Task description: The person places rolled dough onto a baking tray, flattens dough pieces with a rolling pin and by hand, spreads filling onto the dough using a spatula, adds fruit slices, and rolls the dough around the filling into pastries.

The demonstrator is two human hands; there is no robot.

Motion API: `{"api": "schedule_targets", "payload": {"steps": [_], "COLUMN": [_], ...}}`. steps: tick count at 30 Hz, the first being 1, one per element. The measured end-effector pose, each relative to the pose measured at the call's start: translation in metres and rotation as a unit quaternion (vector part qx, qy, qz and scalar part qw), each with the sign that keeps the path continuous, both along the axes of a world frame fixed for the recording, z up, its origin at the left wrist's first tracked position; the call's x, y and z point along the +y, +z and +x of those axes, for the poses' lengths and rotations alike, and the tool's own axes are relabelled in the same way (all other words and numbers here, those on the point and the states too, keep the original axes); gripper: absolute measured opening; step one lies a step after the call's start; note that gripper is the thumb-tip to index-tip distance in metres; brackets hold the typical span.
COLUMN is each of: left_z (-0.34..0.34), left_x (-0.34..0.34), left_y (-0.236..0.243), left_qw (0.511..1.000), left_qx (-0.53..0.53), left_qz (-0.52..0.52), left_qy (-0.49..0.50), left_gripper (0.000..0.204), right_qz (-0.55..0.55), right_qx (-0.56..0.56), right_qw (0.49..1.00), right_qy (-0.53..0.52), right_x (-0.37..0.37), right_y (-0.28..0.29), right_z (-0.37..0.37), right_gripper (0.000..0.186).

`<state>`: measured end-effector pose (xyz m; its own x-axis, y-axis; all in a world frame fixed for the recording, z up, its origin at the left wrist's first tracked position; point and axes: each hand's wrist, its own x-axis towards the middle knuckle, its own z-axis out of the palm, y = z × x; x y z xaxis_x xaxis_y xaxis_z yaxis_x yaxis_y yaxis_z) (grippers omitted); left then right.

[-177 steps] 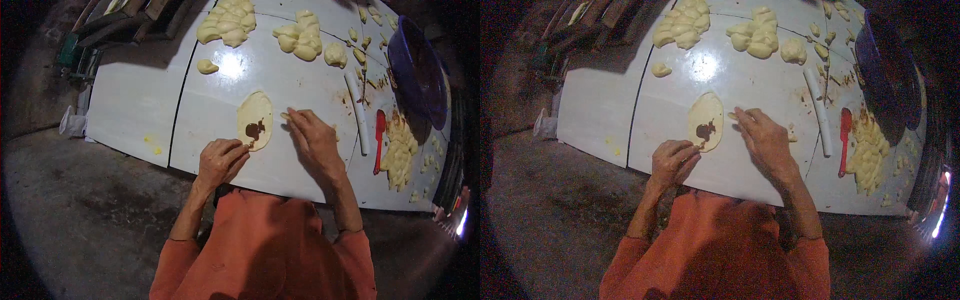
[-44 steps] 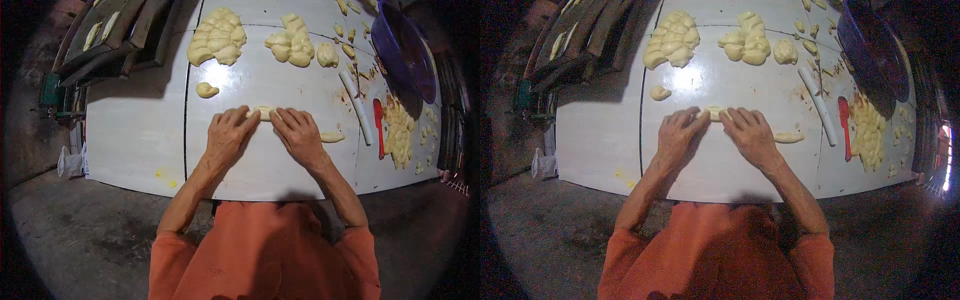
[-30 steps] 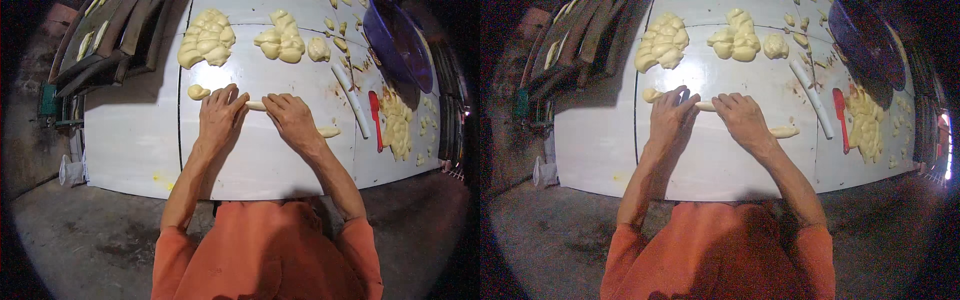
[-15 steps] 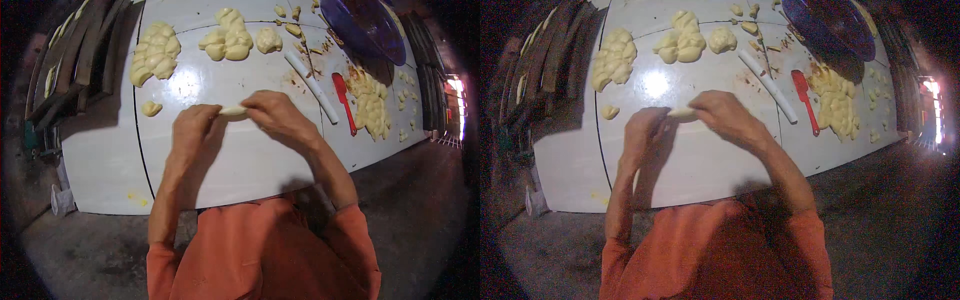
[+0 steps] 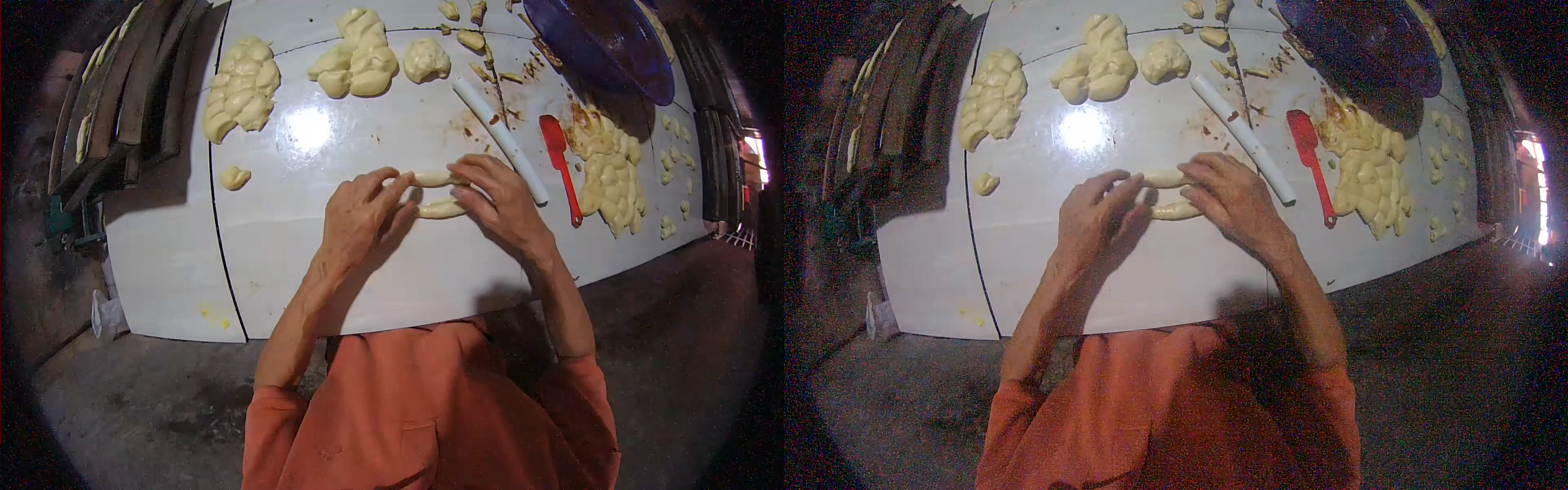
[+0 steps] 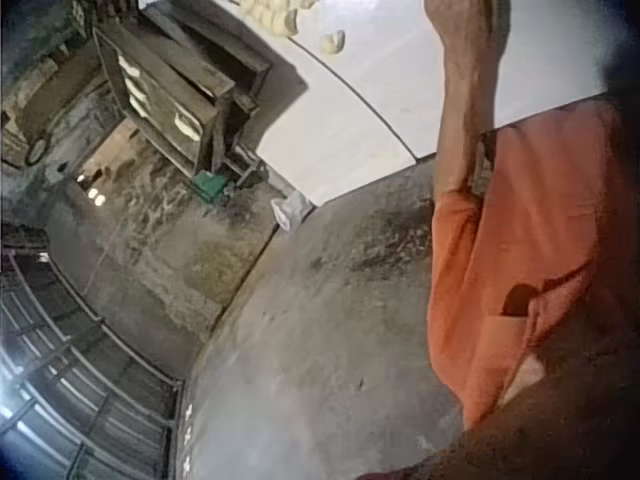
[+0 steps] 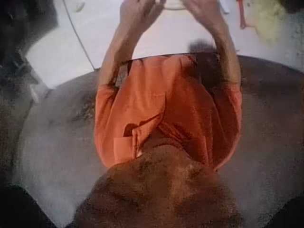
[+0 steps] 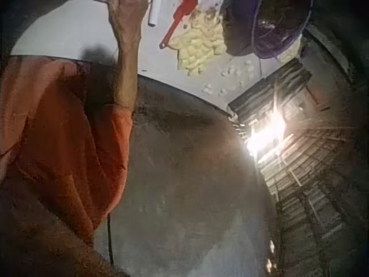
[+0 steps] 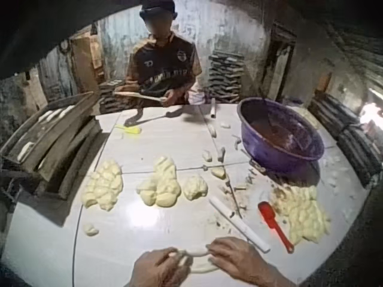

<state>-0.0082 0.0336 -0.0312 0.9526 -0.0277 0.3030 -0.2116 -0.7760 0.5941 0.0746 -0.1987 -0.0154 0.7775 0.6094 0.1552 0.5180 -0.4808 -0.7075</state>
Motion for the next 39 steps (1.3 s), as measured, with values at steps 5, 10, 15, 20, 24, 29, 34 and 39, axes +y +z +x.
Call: {"api": "schedule_targets", "payload": {"steps": [5, 10, 15, 20, 24, 29, 34, 39], "left_z": [-0.01, -0.007, -0.004, 0.0, 0.011, 0.016, 0.027, 0.026], "left_x": [-0.016, -0.015, -0.015, -0.003, 0.002, -0.001, 0.003, 0.009], "left_y": [-0.007, -0.018, -0.008, 0.0, -0.001, 0.012, 0.006, 0.023], "left_qw": [0.995, 0.999, 0.999, 0.999, 0.999, 0.995, 0.997, 0.994], "left_qx": [0.001, 0.012, 0.021, 0.027, 0.045, 0.099, 0.064, 0.08], "left_qz": [0.042, 0.03, 0.038, 0.019, -0.007, -0.025, 0.02, -0.013], "left_qy": [-0.093, -0.016, -0.027, -0.027, -0.011, 0.002, -0.046, -0.066], "left_gripper": [0.029, 0.024, 0.021, 0.019, 0.021, 0.023, 0.026, 0.02], "right_qz": [-0.096, -0.1, -0.085, -0.025, -0.07, -0.04, -0.149, -0.139], "right_qx": [-0.099, -0.095, -0.148, -0.045, -0.086, -0.034, -0.113, -0.089], "right_qw": [0.988, 0.99, 0.983, 0.998, 0.993, 0.998, 0.982, 0.983], "right_qy": [0.067, 0.017, 0.068, 0.043, 0.042, -0.041, 0.037, 0.08], "right_x": [-0.024, -0.024, -0.024, -0.018, -0.011, -0.016, -0.01, -0.009], "right_y": [-0.01, -0.026, -0.022, -0.016, -0.023, -0.019, -0.016, -0.004], "right_z": [-0.01, -0.007, -0.01, -0.005, 0.002, -0.002, 0.015, 0.019], "right_gripper": [0.026, 0.028, 0.029, 0.026, 0.028, 0.035, 0.039, 0.039]}}
